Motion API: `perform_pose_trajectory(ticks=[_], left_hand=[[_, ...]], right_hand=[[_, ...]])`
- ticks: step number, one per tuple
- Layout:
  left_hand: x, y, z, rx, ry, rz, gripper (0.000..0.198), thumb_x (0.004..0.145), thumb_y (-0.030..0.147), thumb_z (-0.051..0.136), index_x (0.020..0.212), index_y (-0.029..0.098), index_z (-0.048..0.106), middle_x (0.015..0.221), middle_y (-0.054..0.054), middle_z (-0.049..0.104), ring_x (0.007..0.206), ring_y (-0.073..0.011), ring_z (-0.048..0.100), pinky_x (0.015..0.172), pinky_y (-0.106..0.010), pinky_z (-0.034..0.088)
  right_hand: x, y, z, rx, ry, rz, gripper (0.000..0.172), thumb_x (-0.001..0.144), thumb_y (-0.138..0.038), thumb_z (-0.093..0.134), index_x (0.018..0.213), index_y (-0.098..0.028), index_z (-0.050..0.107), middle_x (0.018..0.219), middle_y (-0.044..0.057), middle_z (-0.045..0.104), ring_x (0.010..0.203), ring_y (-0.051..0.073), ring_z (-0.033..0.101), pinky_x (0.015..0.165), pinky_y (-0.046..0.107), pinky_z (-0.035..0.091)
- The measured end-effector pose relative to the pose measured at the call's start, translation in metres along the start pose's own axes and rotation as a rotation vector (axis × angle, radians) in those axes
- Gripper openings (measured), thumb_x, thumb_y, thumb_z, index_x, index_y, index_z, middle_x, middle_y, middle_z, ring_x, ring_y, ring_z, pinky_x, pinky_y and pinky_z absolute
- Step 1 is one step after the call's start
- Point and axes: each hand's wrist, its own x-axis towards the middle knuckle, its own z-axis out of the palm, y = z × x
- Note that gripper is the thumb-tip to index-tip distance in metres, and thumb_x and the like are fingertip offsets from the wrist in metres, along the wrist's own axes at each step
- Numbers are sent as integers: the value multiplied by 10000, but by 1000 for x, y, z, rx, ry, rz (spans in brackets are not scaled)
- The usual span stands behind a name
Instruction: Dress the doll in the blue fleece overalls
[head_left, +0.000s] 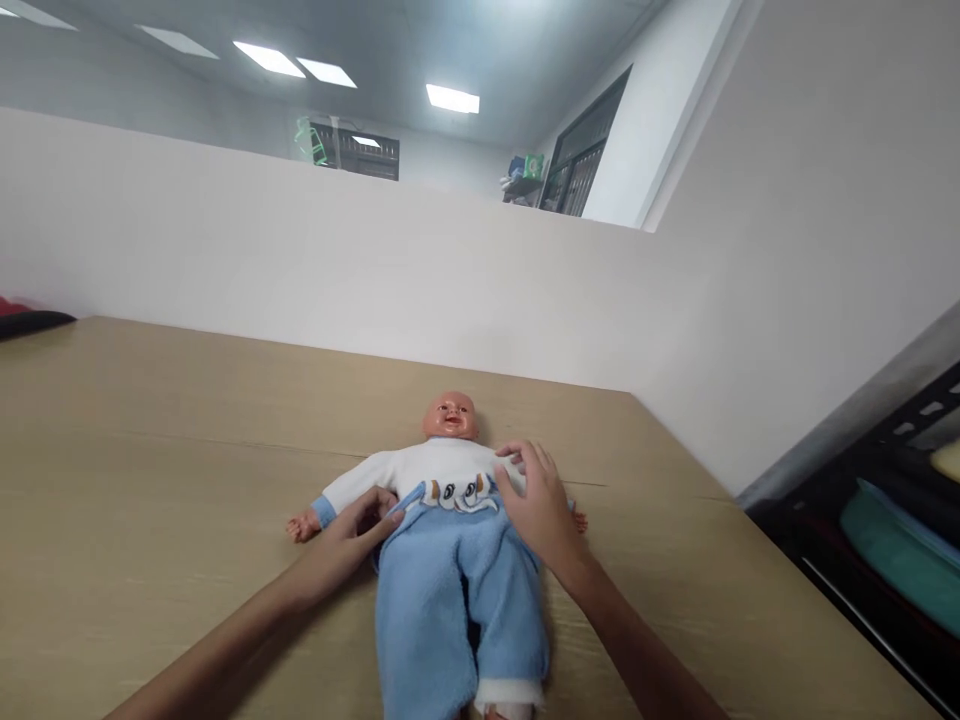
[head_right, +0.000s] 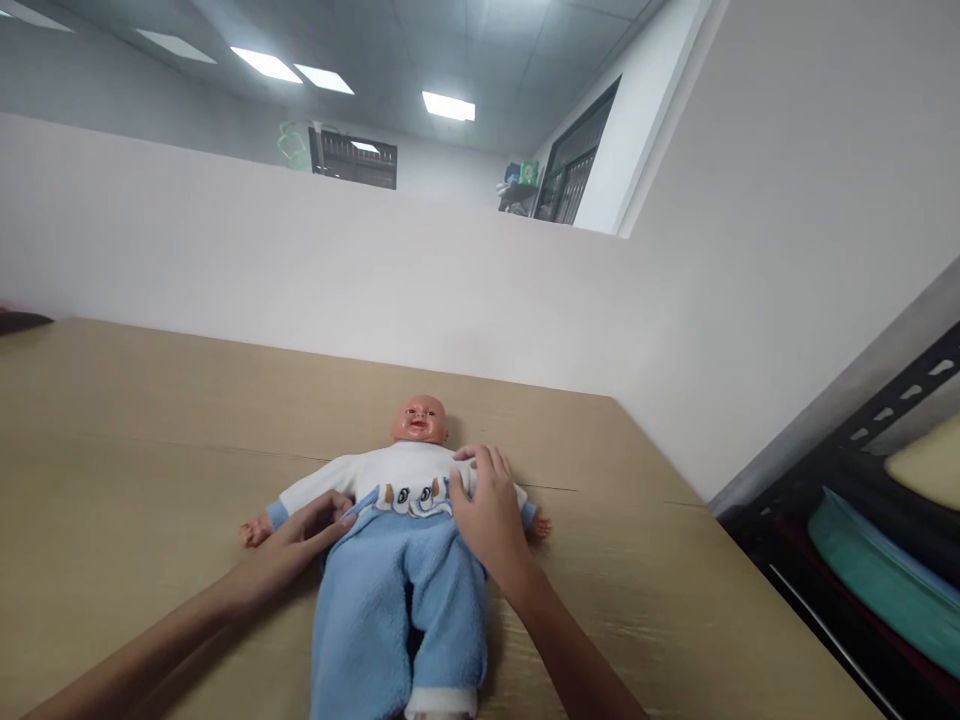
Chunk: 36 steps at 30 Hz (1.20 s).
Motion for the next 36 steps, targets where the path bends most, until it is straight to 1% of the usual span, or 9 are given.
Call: perform_pose_trajectory(ticks=[3,7,11,13,17,21,28,32,36], left_hand=[[-1,1,10,-58,97,65,436,977,663,626,944,231,568,914,19,503,874,-213,449,813,-307,358],[4,-6,19,-78,185,92,414,977,647,611,972,234,581,936,5,532,901,-227,477,835,-318,377],[4,-13,18,-96,221,84,451,922,675,638,957,228,590,946,-20,568,943,-256,525,866,-344,410],[-1,-15,14,-96,218,74,454,919,674,644,961,223,610,944,-27,581,940,-261,537,859,-348,424],[-14,-13,4,-67,197,80,429,950,653,644,974,224,649,949,-26,600,929,-251,551,855,-335,441],[-24,-6,-3,7,184,89,354,1020,594,589,996,246,650,927,-2,623,864,-231,580,802,-318,454],[-22,-3,-11,160,401,80,343,1034,589,592,1106,272,701,989,-11,729,908,-267,607,845,-364,446],[-7,-3,-24,46,483,121,315,1024,552,631,1155,269,678,1082,-32,751,999,-272,641,899,-372,464],[12,0,-44,-211,387,156,330,978,560,710,1082,255,644,1101,-43,758,1050,-256,667,905,-336,486]], right_hand=[[37,-43,24,-77,-180,-205,155,993,-208,546,1124,-215,629,1212,109,699,1237,289,577,1136,473,437],[83,-84,85,-211,-568,-454,337,903,-51,663,1189,-230,679,1368,99,707,1345,263,602,1160,424,463],[108,-90,135,-375,-960,-618,486,727,-63,872,1156,-254,746,1181,84,794,1116,299,735,895,373,584],[113,-84,143,-407,-1052,-667,449,765,-116,858,1179,-248,743,1119,81,803,1045,290,747,834,357,582],[120,-65,129,-366,-1017,-683,399,898,-126,658,1287,-211,684,1220,139,758,1129,313,705,918,419,558],[128,-50,107,-241,-962,-639,465,836,-55,616,1273,-204,666,1224,122,746,1137,301,687,944,410,539],[123,-23,93,-10,-897,-514,475,798,-38,582,1230,-223,652,1193,51,759,1093,235,702,918,328,520],[117,-12,95,92,-848,-431,398,833,-104,606,1207,-232,652,1149,31,757,1052,225,697,888,307,512],[113,-13,93,170,-839,-384,333,857,-138,584,1167,-228,662,1109,20,748,1007,211,688,857,292,498]])
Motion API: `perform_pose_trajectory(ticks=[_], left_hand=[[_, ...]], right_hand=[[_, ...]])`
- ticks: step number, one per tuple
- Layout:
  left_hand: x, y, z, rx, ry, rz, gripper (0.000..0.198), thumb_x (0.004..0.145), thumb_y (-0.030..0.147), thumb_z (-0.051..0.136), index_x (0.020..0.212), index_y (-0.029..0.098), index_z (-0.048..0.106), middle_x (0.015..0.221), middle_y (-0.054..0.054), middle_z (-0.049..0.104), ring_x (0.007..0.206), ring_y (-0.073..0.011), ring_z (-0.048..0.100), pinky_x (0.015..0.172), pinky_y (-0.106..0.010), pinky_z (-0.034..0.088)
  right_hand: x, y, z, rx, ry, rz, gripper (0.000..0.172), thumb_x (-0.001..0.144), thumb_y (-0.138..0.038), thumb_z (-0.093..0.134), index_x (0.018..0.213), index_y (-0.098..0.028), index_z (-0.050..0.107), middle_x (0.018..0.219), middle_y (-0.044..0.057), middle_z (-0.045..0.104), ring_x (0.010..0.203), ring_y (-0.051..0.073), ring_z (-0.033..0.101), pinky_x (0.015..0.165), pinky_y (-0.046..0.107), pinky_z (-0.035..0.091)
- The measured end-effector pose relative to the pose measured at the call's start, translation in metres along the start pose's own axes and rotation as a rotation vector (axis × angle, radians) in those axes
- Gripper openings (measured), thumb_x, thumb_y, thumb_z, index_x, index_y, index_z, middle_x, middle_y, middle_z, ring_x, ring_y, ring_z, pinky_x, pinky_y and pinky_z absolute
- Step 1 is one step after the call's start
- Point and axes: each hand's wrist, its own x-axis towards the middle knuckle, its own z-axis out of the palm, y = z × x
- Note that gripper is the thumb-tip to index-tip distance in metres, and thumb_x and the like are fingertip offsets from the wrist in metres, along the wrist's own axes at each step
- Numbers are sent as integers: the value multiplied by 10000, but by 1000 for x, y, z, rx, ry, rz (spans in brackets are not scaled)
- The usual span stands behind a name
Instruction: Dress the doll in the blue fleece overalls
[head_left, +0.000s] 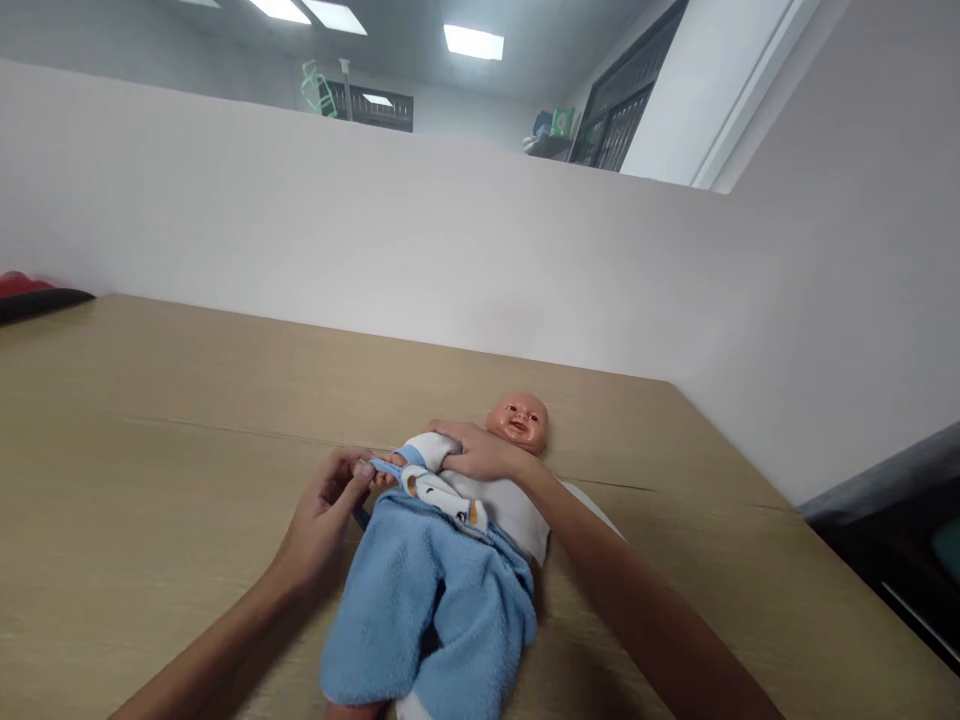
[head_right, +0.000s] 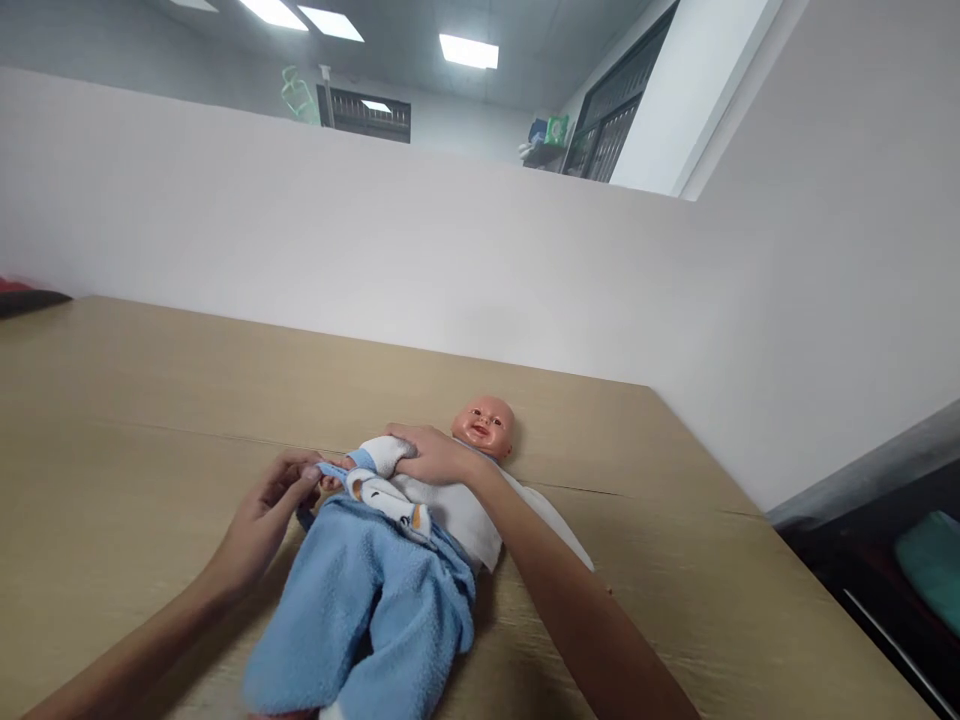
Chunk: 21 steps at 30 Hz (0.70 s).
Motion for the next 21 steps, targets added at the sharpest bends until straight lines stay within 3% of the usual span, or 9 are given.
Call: perform_pose_trajectory(ticks=[5,9,12,14,17,21], left_hand=[[23,4,-9,-60,-127,-77,405,939,624,745,1018,245,627,870,6,703,841,-191,628,757,-277,470],[38,2,6,1,-178,-46,464,888,667,779,924,219,664,803,24,624,764,-165,570,718,-266,468],[50,-5,22,33,-156,-7,495,844,692,799,908,216,677,851,8,644,813,-186,597,752,-282,489],[55,-10,29,49,-122,11,519,827,720,789,895,224,655,848,11,634,809,-188,596,754,-287,493],[56,-13,33,76,-95,8,537,808,735,791,902,229,637,836,23,609,788,-176,572,725,-269,477],[52,-4,33,112,-141,-22,520,827,719,775,943,228,645,903,10,633,860,-188,594,778,-269,488]], right_hand=[[-3,-7,0,54,-26,-15,321,859,-168,595,1163,-221,685,1111,25,752,1004,210,683,863,289,502],[-3,-12,7,76,-64,-55,332,803,-121,613,1103,-236,699,1069,0,752,984,197,676,869,272,501],[-3,-16,11,92,-43,-52,188,825,-129,630,970,-231,692,979,-9,743,924,194,667,836,274,512],[-7,-21,13,105,22,-19,132,889,-130,586,875,-225,677,983,12,750,981,207,668,941,316,512],[-16,-37,21,140,155,65,260,975,-114,493,840,-229,684,1091,33,778,1155,221,657,1177,420,404],[-24,-63,38,207,400,196,316,1080,-384,533,874,-238,722,1078,39,785,1133,225,679,1100,388,482]])
